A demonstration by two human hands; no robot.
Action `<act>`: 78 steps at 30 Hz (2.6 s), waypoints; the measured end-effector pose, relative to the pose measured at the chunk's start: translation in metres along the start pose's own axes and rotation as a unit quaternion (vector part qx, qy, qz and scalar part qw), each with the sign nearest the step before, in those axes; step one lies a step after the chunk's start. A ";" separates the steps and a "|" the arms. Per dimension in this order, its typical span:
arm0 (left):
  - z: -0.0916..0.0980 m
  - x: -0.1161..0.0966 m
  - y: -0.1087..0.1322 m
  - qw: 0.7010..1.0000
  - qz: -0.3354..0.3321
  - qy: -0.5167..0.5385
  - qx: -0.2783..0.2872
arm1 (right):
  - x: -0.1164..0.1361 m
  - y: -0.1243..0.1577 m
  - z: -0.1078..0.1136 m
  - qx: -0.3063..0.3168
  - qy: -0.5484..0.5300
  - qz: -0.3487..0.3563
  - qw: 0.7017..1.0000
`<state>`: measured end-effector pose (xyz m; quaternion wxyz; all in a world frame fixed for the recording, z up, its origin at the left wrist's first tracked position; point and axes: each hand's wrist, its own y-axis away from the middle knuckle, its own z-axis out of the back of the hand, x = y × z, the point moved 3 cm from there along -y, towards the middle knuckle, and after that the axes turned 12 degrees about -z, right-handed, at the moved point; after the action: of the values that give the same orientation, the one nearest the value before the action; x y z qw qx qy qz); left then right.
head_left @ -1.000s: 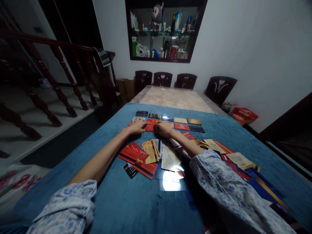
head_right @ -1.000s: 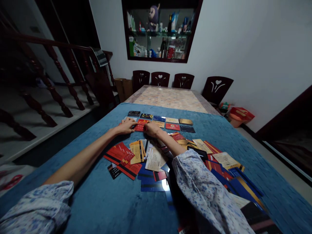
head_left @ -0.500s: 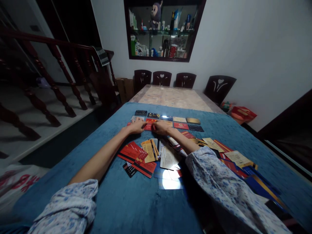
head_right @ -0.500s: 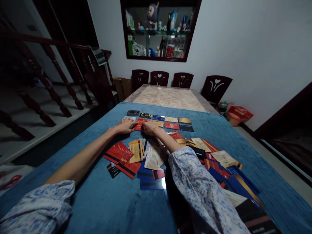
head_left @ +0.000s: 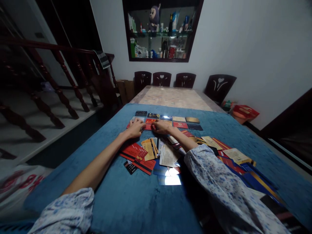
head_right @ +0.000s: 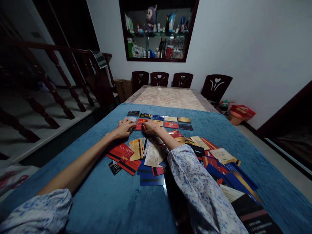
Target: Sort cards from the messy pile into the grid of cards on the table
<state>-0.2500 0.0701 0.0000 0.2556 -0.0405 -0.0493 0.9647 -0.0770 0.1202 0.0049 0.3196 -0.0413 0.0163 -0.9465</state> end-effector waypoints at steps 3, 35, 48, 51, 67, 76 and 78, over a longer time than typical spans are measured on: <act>0.003 -0.009 0.014 1.000 -0.005 0.014 -0.024 | -0.002 0.007 0.005 -0.020 -0.025 0.020 0.999; 0.004 -0.092 0.068 0.992 -0.006 0.045 -0.116 | 0.031 0.085 0.000 -0.021 -0.031 0.196 0.980; 0.000 -0.099 0.069 0.996 -0.018 0.020 -0.090 | 0.011 0.084 0.005 -0.024 -0.017 0.159 0.987; -0.001 -0.097 0.068 0.995 -0.016 0.030 -0.091 | 0.010 0.080 0.001 -0.022 -0.036 0.160 0.986; -0.007 -0.095 0.065 0.990 0.000 0.081 -0.117 | 0.001 0.079 0.003 -0.021 -0.023 0.163 0.986; -0.004 -0.097 0.062 0.984 0.025 0.117 -0.130 | -0.005 0.079 0.001 -0.012 -0.055 0.163 0.985; -0.004 -0.097 0.062 0.982 0.034 0.123 -0.137 | -0.005 0.079 0.001 -0.015 -0.064 0.171 0.983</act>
<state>-0.1964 -0.0313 -0.0064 0.2185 -0.1947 -0.1478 0.9447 -0.0251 0.0607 0.0010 0.4762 -0.1029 0.0170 -0.8731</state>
